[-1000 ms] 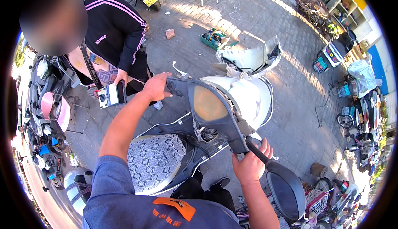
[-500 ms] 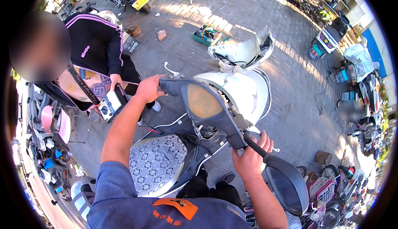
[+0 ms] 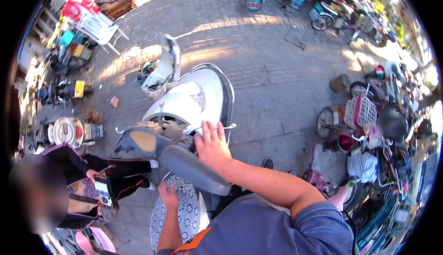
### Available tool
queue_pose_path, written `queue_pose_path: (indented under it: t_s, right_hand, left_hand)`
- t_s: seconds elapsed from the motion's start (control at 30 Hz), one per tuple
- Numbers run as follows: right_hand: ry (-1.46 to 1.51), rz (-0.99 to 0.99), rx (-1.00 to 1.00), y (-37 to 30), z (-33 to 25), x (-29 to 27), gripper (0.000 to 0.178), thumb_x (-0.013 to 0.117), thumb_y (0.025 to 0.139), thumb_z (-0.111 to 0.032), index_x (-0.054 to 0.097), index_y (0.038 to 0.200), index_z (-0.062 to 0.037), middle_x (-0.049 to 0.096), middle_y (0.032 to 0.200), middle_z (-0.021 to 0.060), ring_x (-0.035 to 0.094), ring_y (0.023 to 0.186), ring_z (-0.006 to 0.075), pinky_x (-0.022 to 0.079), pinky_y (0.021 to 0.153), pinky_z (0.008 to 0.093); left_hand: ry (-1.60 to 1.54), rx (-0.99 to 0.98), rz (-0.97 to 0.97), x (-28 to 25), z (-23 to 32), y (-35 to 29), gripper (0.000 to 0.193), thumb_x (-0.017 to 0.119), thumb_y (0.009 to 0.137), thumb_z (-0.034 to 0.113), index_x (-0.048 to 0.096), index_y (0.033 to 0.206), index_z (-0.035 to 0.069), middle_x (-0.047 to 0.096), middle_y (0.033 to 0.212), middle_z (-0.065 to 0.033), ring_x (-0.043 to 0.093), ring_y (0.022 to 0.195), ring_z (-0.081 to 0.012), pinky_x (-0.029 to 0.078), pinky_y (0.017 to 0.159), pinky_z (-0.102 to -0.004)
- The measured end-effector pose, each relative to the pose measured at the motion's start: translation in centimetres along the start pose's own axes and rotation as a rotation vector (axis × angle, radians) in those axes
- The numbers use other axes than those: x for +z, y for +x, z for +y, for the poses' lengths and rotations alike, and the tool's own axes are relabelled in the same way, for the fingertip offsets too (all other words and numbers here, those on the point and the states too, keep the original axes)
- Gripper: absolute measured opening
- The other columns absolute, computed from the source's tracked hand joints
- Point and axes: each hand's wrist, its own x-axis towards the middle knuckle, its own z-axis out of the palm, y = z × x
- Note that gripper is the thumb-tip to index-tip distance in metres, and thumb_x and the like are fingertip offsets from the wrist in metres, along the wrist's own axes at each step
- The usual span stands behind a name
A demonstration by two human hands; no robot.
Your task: The person unfastens and removes a plastic cover plate from the floorboard of a moped using a screwdriver, then works on the electrical wiring and battery connections inside.
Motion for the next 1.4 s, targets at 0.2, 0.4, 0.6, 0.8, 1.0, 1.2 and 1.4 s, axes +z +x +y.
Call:
queue_pose_path:
  t_s: [0.2, 0.4, 0.6, 0.8, 1.0, 1.2, 1.4]
  right_hand:
    - [0.573, 0.256, -0.387, -4.7, 7.4, -7.8, 0.056, 0.08, 0.091, -0.029, 0.063, 0.139, -0.0063, 0.059, 0.149, 0.0198, 0.059, 0.138, 0.0409, 0.047, 0.122, 0.0533]
    - [0.41, -0.661, -0.003, -13.4, 27.2, -2.6, 0.053, 0.072, 0.102, -0.042, 0.064, 0.142, -0.0074, 0.068, 0.136, 0.0214, 0.067, 0.13, 0.0411, 0.056, 0.108, 0.0536]
    - [0.237, -0.97, 0.137, -16.4, 40.3, 3.9, 0.055, 0.071, 0.101, -0.045, 0.067, 0.142, -0.0069, 0.07, 0.14, 0.0244, 0.069, 0.131, 0.0428, 0.058, 0.106, 0.0538]
    - [0.423, -0.847, 0.284, -15.3, 46.2, 8.1, 0.053, 0.069, 0.101, -0.047, 0.07, 0.137, -0.0077, 0.075, 0.134, 0.0214, 0.071, 0.127, 0.0419, 0.058, 0.106, 0.0539]
    - [0.426, -0.842, 0.429, -16.4, 54.3, 12.3, 0.055, 0.071, 0.098, -0.05, 0.075, 0.131, -0.0068, 0.077, 0.132, 0.023, 0.071, 0.125, 0.0437, 0.058, 0.106, 0.0513]
    - [0.26, -0.935, 0.461, -11.6, 62.5, 11.7, 0.048, 0.075, 0.095, -0.045, 0.077, 0.123, -0.0058, 0.08, 0.121, 0.0231, 0.075, 0.118, 0.0431, 0.059, 0.103, 0.0493]
    - [0.206, -0.939, 0.411, 0.6, 70.3, 10.2, 0.046, 0.072, 0.098, -0.044, 0.076, 0.124, -0.0061, 0.08, 0.123, 0.0235, 0.074, 0.121, 0.0421, 0.058, 0.105, 0.0503]
  left_hand:
    - [-0.455, -0.937, -0.539, 5.1, -1.1, -19.3, 0.02, 0.072, 0.104, 0.025, 0.072, 0.111, 0.006, 0.073, 0.093, -0.0067, 0.07, 0.09, -0.0276, 0.055, 0.085, -0.0384]
    - [0.383, -0.448, -0.998, 10.5, 3.3, -23.2, 0.033, 0.062, 0.107, 0.039, 0.073, 0.122, 0.011, 0.074, 0.109, -0.0122, 0.073, 0.099, -0.0335, 0.058, 0.086, -0.0457]
    - [0.268, -0.282, -0.78, 17.6, 13.7, -18.0, 0.03, 0.063, 0.105, 0.036, 0.074, 0.11, 0.009, 0.072, 0.102, -0.0132, 0.073, 0.097, -0.0333, 0.058, 0.083, -0.0463]
    - [-0.122, -0.532, -0.675, 19.6, 25.8, -12.4, 0.036, 0.062, 0.11, 0.038, 0.073, 0.103, 0.005, 0.067, 0.077, -0.0083, 0.067, 0.073, -0.0241, 0.053, 0.07, -0.0413]
    - [0.12, -0.495, -0.693, 25.7, 28.2, -6.8, 0.042, 0.054, 0.111, 0.04, 0.077, 0.116, 0.005, 0.08, 0.11, -0.0241, 0.076, 0.106, -0.041, 0.057, 0.089, -0.0503]
    - [-0.048, -0.657, -0.7, 35.5, 25.1, -6.3, 0.045, 0.062, 0.102, 0.037, 0.076, 0.127, 0.003, 0.076, 0.127, -0.0286, 0.071, 0.123, -0.0479, 0.055, 0.103, -0.054]
    - [-0.179, -0.801, -0.537, 36.6, 31.1, 0.5, 0.039, 0.063, 0.1, 0.034, 0.079, 0.116, 0.001, 0.077, 0.126, -0.0265, 0.071, 0.121, -0.0482, 0.056, 0.103, -0.0553]
